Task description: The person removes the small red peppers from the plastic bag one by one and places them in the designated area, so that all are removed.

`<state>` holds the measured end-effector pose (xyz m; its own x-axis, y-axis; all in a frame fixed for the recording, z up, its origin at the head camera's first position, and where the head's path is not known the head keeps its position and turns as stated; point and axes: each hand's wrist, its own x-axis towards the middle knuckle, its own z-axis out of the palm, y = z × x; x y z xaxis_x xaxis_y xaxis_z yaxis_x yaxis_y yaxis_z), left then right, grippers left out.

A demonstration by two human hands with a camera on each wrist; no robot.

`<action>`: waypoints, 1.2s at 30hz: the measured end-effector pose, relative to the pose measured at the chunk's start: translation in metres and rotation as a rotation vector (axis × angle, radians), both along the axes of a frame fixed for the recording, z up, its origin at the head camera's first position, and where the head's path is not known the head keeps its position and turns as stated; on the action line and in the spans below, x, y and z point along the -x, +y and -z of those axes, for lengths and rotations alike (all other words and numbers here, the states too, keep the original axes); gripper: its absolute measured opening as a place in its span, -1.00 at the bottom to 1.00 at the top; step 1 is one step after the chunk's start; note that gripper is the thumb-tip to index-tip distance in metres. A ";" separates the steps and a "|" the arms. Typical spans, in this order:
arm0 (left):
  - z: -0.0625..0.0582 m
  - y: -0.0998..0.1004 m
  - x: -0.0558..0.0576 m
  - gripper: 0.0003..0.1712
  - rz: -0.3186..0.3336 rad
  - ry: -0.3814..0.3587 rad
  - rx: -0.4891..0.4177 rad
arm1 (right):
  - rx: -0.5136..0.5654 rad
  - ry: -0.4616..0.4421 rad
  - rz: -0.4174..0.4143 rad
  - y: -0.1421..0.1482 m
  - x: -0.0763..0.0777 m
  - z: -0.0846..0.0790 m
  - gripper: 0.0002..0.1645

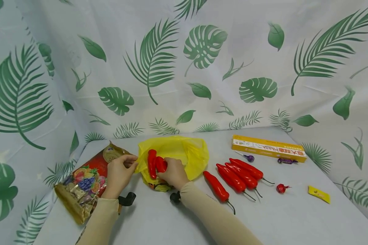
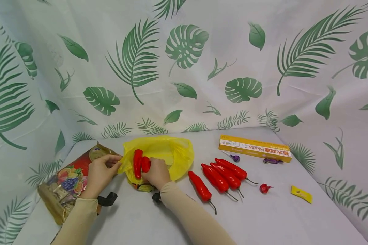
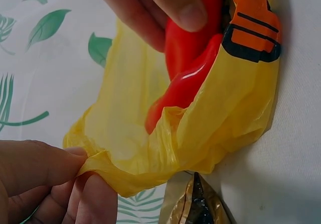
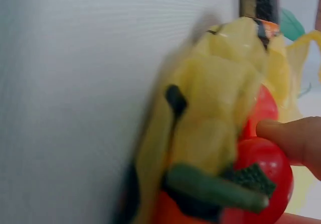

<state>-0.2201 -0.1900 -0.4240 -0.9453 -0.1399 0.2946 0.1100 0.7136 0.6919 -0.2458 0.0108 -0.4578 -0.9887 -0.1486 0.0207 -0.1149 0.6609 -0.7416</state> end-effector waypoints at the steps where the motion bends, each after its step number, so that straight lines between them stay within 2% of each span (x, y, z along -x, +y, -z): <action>1: 0.000 0.000 0.000 -0.82 -0.001 -0.002 0.001 | 0.009 -0.011 0.008 0.002 0.000 -0.001 -0.27; 3: 0.001 0.001 0.001 -0.82 -0.002 -0.002 0.000 | 0.024 -0.021 0.020 0.007 -0.001 -0.004 -0.21; 8: 0.001 0.001 0.001 -0.84 0.007 0.020 -0.007 | 0.071 0.002 0.012 0.022 -0.007 -0.010 -0.23; 16: 0.000 0.002 0.001 -0.84 0.011 0.014 -0.006 | 0.070 -0.014 -0.008 0.046 -0.027 -0.021 -0.21; 21: -0.001 0.002 0.001 -0.83 0.007 0.010 -0.010 | 0.070 0.010 -0.017 0.061 -0.040 -0.026 -0.25; 27: 0.000 0.000 0.000 -0.84 0.002 0.034 -0.004 | 0.020 0.035 -0.023 0.080 -0.054 -0.026 -0.28; 36: 0.001 0.001 0.000 -0.84 0.018 0.036 -0.003 | -0.097 0.048 0.020 0.112 -0.077 -0.017 -0.31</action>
<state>-0.2202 -0.1890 -0.4251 -0.9364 -0.1243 0.3281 0.1474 0.7091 0.6895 -0.1690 0.1229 -0.4409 -0.9897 -0.1323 0.0548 -0.1348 0.7320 -0.6679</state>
